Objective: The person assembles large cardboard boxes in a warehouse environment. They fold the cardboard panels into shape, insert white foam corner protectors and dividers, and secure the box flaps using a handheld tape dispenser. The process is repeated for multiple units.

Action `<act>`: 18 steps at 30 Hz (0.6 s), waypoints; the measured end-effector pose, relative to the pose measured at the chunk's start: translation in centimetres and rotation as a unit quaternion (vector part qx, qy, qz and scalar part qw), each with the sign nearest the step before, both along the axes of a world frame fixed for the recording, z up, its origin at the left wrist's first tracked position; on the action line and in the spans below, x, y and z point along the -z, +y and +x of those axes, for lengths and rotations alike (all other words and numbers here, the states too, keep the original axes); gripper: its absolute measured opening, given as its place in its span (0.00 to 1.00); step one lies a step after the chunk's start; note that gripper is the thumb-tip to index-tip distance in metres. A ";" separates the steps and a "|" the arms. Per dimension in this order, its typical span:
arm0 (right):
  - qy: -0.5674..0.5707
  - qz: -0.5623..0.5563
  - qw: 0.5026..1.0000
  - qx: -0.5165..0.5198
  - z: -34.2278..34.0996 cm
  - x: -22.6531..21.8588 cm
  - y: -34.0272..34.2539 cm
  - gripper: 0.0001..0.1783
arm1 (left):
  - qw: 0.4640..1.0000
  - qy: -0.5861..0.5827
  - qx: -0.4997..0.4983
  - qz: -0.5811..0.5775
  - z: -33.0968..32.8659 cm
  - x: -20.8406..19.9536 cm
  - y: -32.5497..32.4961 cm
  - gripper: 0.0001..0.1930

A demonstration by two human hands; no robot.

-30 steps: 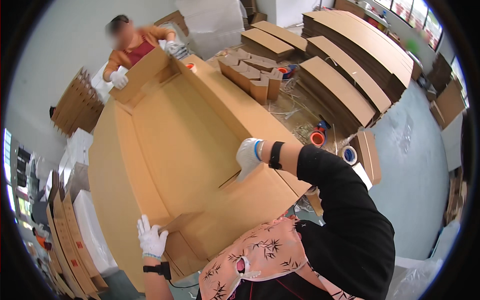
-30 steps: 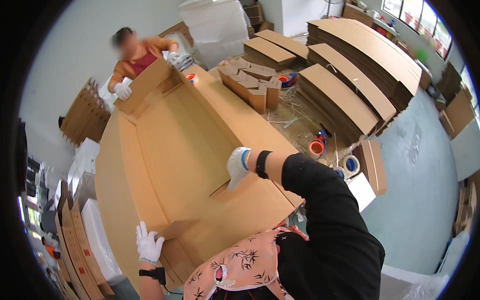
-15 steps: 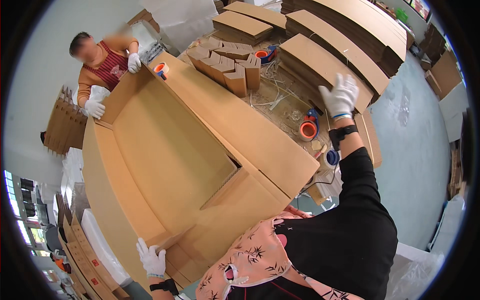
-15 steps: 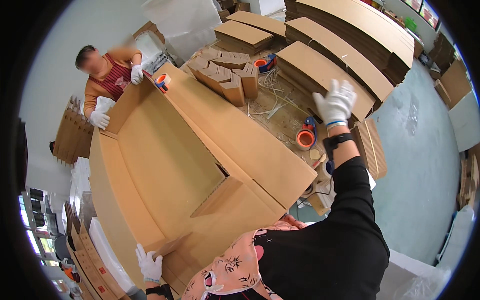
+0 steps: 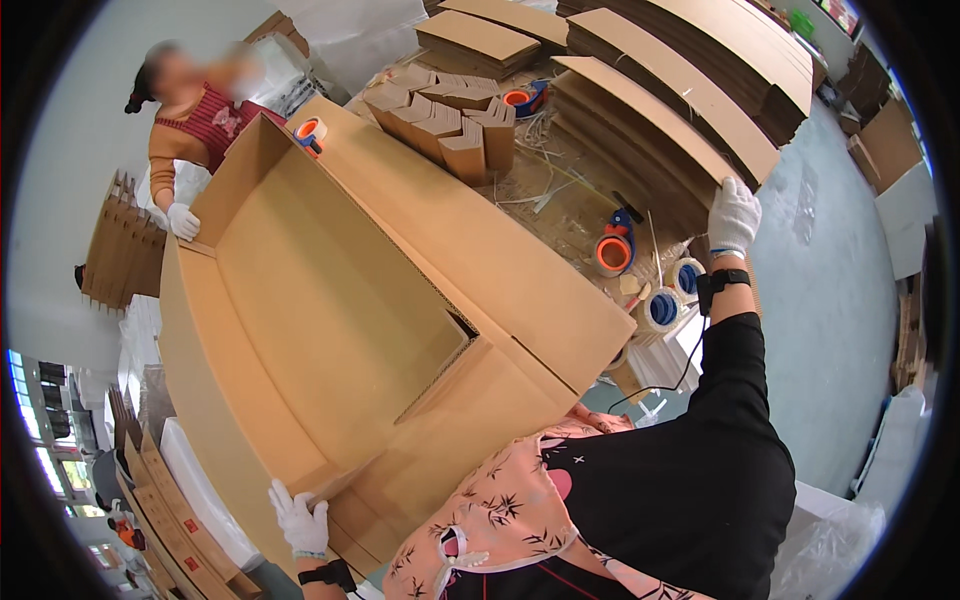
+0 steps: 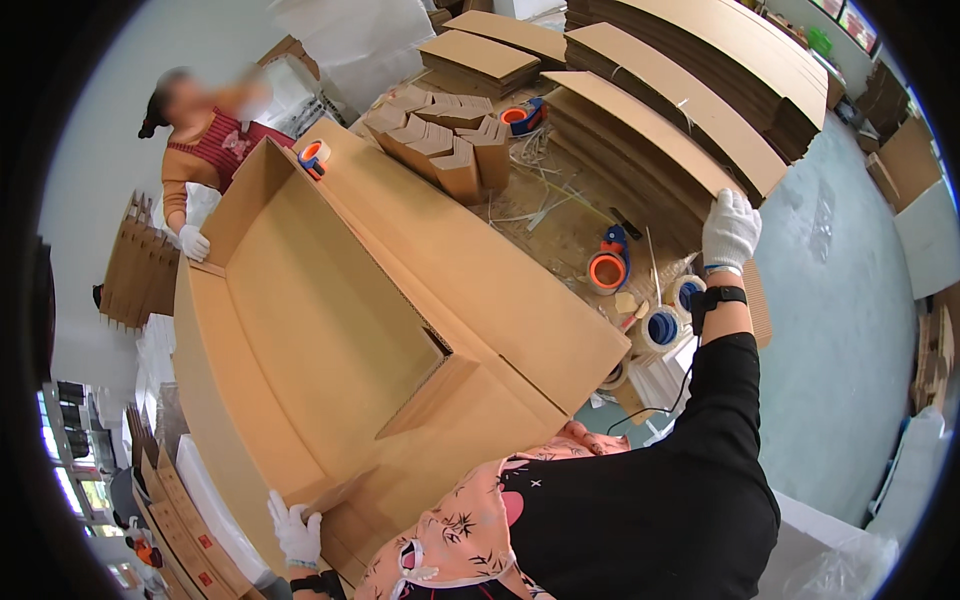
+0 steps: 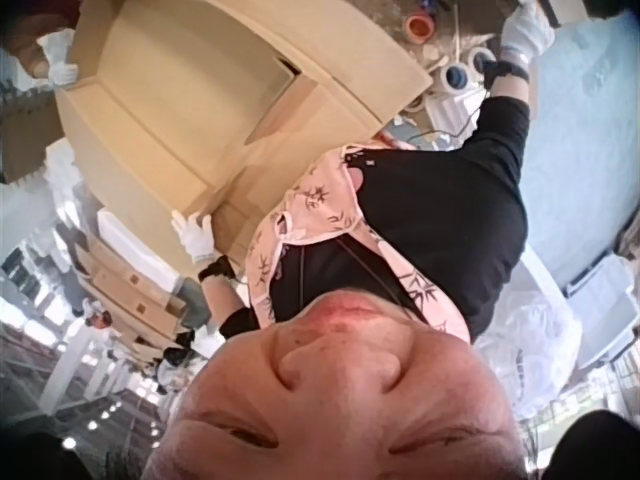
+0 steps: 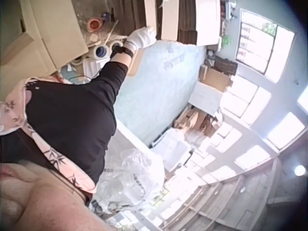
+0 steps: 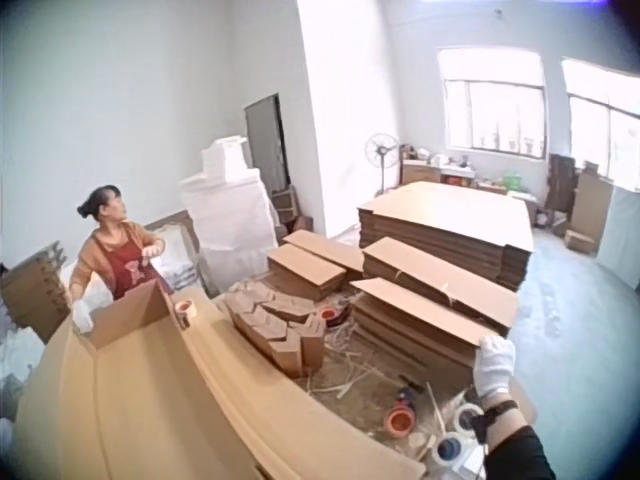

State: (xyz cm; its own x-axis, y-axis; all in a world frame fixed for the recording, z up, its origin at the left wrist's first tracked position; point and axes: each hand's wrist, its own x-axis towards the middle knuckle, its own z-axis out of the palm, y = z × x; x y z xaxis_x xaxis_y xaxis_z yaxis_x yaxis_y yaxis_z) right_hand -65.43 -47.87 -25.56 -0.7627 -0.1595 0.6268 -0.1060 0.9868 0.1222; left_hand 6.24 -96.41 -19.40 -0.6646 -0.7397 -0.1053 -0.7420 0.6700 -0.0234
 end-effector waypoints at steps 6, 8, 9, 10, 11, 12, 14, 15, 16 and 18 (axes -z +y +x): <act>0.024 -0.240 0.938 -0.249 2.7 -8.4 -5.8 0.13 | 0.999 0.023 0.019 -0.018 0.6 1.3 -0.3 0.18; -0.128 -0.436 0.822 -0.344 5.6 -11.5 -11.2 0.19 | 0.998 0.020 0.046 -0.036 0.3 0.6 -0.1 0.20; -0.187 -0.519 0.738 -0.389 7.1 -12.5 -13.9 0.21 | 0.996 0.015 0.070 -0.050 -0.3 -0.3 0.0 0.22; -0.267 -0.565 0.669 -0.403 9.0 -13.8 -16.7 0.22 | 0.994 0.007 0.089 -0.065 -0.6 -1.4 0.3 0.24; -0.344 -0.600 0.594 -0.411 10.7 -14.8 -18.9 0.23 | 0.994 0.016 0.084 -0.074 -1.2 -2.5 0.6 0.28; -0.383 -0.606 0.525 -0.458 11.5 -14.7 -21.0 0.22 | 0.993 0.026 0.079 -0.084 -1.9 -3.5 0.9 0.33; -0.481 -0.612 0.403 -0.481 14.6 -14.8 -25.3 0.22 | 0.989 0.113 0.036 -0.091 -2.8 -5.2 1.6 0.40; -0.525 -0.604 0.363 -0.478 16.3 -14.9 -27.0 0.22 | 0.957 0.278 0.003 0.086 -3.5 -5.8 1.7 0.37; -0.570 -0.551 0.355 -0.495 17.3 -14.5 -28.3 0.22 | 0.864 0.437 -0.024 0.251 -4.7 -6.2 1.6 0.35; -0.640 -0.455 0.320 -0.530 20.0 -14.2 -30.8 0.22 | 0.521 0.684 -0.052 0.507 -6.7 -6.7 1.4 0.31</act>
